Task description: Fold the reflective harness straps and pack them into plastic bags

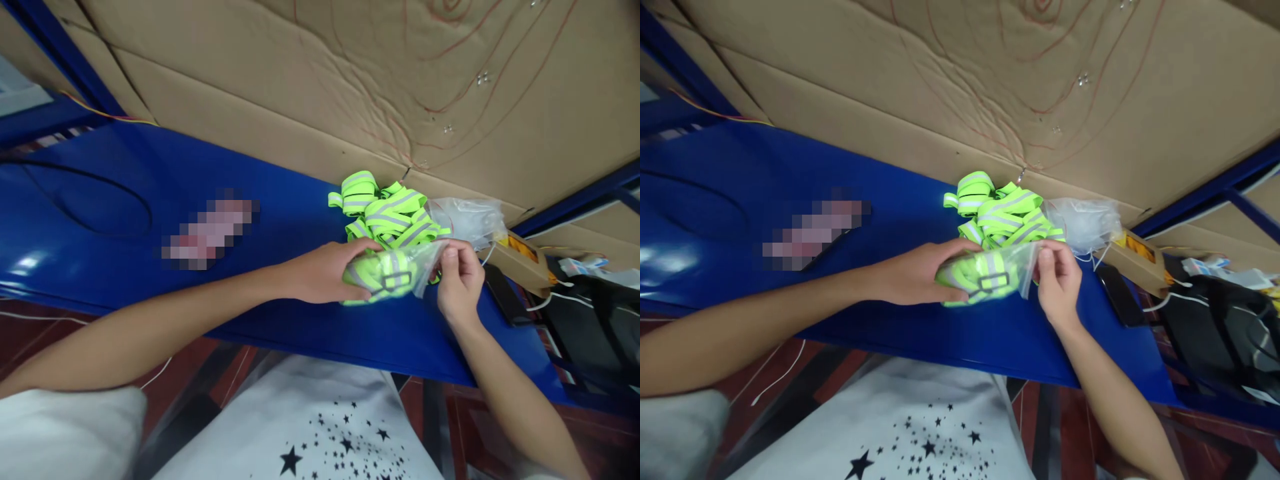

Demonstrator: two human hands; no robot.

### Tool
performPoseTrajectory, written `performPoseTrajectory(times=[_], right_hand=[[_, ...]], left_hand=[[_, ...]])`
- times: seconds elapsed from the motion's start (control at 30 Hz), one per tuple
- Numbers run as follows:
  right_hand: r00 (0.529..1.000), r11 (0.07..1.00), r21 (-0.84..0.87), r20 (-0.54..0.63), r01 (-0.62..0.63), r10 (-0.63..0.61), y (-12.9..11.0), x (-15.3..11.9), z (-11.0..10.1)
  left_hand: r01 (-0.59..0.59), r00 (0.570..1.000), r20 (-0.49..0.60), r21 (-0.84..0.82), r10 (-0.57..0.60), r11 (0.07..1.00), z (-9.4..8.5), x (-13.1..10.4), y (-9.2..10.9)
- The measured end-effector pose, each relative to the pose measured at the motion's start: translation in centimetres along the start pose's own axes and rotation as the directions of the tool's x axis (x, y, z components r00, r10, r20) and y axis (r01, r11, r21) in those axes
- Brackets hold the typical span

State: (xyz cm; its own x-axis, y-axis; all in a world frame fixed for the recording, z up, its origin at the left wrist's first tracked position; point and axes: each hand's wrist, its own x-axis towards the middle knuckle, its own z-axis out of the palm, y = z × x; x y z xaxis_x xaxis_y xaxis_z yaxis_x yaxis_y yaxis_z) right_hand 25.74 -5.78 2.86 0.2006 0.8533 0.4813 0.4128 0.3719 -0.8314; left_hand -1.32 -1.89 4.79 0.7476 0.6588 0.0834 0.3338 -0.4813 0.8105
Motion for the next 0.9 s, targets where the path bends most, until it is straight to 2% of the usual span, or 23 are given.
performPoseTrajectory(times=[0.03, 0.1, 0.2, 0.3, 0.4, 0.47, 0.5, 0.57, 0.67, 0.8, 0.9], right_hand=[[0.999, 1.000, -0.012, -0.033, 0.020, -0.020, 0.5, 0.5, -0.2], [0.991, 0.991, -0.109, -0.105, 0.072, -0.084, 1.7, 1.7, -1.0], [0.976, 0.928, -0.351, -0.125, 0.122, -0.176, 3.7, 3.4, -2.5], [0.983, 0.878, -0.457, -0.039, 0.141, -0.178, 5.0, 4.2, -3.3], [0.967, 0.841, -0.483, 0.054, 0.244, -0.249, 5.3, 4.0, -2.9], [0.949, 0.815, -0.490, 0.101, 0.309, -0.299, 5.1, 3.6, -2.4], [0.941, 0.804, -0.493, 0.117, 0.332, -0.317, 4.9, 3.4, -2.2], [0.929, 0.784, -0.502, 0.139, 0.365, -0.343, 4.5, 3.3, -2.1], [0.927, 0.759, -0.535, 0.167, 0.371, -0.336, 3.8, 3.5, -2.8], [0.946, 0.701, -0.647, 0.292, 0.301, -0.137, 2.9, 4.3, -4.5], [0.912, 0.625, -0.706, 0.409, 0.333, -0.025, 2.9, 4.5, -5.2]], left_hand=[[0.017, 0.995, -0.095, 0.130, -0.005, 0.991, -0.4, 0.0, 0.2], [0.083, 0.964, -0.266, 0.390, 0.026, 0.917, -1.2, 0.0, 0.5], [0.281, 0.889, -0.455, 0.636, 0.056, 0.719, -2.8, 0.1, 0.2], [0.474, 0.815, -0.579, 0.683, 0.017, 0.555, -4.7, 0.2, -0.9], [0.611, 0.739, -0.672, 0.633, -0.055, 0.476, -6.5, 0.4, -2.6], [0.640, 0.712, -0.701, 0.625, -0.039, 0.448, -7.4, 0.6, -4.0], [0.634, 0.718, -0.695, 0.635, -0.032, 0.442, -7.6, 0.7, -4.7], [0.596, 0.764, -0.643, 0.665, -0.062, 0.450, -7.6, 1.0, -5.9], [0.508, 0.836, -0.543, 0.712, -0.078, 0.485, -6.3, 1.3, -6.7], [0.297, 0.891, -0.437, 0.767, 0.124, 0.569, -3.5, 1.6, -5.4], [0.006, 0.932, -0.232, 0.776, 0.277, 0.631, -1.3, 1.5, -4.0]])
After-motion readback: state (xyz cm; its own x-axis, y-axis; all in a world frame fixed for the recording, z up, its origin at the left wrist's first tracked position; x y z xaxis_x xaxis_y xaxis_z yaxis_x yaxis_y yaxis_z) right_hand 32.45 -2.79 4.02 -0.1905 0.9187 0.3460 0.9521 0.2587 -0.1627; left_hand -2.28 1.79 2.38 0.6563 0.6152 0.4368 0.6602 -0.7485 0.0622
